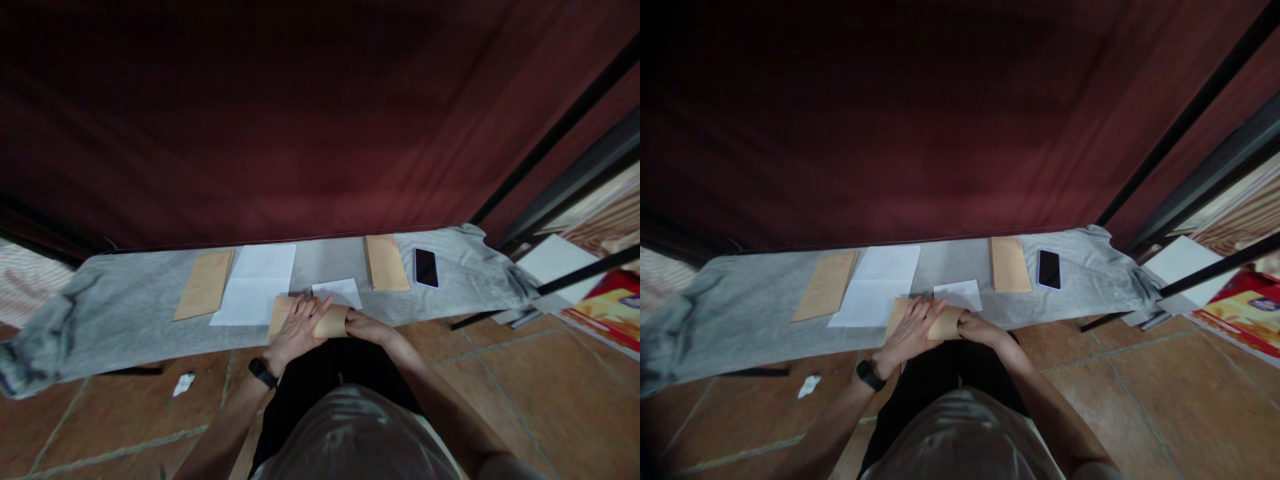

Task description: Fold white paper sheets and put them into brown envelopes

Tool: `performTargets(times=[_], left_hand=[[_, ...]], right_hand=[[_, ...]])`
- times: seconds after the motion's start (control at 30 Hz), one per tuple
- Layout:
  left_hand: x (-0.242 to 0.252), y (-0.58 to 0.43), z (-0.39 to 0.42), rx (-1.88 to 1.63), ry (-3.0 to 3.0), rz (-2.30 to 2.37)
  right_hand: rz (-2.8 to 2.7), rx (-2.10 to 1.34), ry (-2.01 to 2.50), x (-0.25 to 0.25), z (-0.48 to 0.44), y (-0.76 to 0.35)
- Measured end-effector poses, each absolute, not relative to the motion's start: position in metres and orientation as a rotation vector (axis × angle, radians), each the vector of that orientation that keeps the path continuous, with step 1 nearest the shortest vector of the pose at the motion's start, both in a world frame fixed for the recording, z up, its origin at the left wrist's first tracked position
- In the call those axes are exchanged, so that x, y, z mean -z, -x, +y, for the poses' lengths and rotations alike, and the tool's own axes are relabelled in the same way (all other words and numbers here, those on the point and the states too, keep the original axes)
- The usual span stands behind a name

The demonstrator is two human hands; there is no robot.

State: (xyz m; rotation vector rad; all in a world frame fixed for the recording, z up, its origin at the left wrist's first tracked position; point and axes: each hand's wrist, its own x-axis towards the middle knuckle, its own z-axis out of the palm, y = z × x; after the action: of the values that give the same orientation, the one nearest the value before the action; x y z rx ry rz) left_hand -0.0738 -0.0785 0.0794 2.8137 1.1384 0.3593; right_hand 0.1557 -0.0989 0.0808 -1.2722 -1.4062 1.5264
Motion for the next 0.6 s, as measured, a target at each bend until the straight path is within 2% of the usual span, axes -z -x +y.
performTargets(times=[0.13,0.27,0.53,0.6], left_hand=[[-0.083,0.086,-0.072,-0.454,-2.789,1.372],[-0.080,0.101,-0.065,-0.520,-2.669,1.625],[-0.062,0.119,-0.069,-0.390,-2.601,1.735],[-0.060,0.120,-0.070,-0.372,-2.570,1.770]], right_hand=[[-1.506,-1.550,1.167,-0.076,-0.080,-0.176],[-1.523,-0.935,1.745,-0.062,-0.064,-0.187],[-1.684,-0.353,2.230,-0.027,-0.062,-0.157],[-1.729,-0.307,2.281,-0.025,-0.060,-0.152]])
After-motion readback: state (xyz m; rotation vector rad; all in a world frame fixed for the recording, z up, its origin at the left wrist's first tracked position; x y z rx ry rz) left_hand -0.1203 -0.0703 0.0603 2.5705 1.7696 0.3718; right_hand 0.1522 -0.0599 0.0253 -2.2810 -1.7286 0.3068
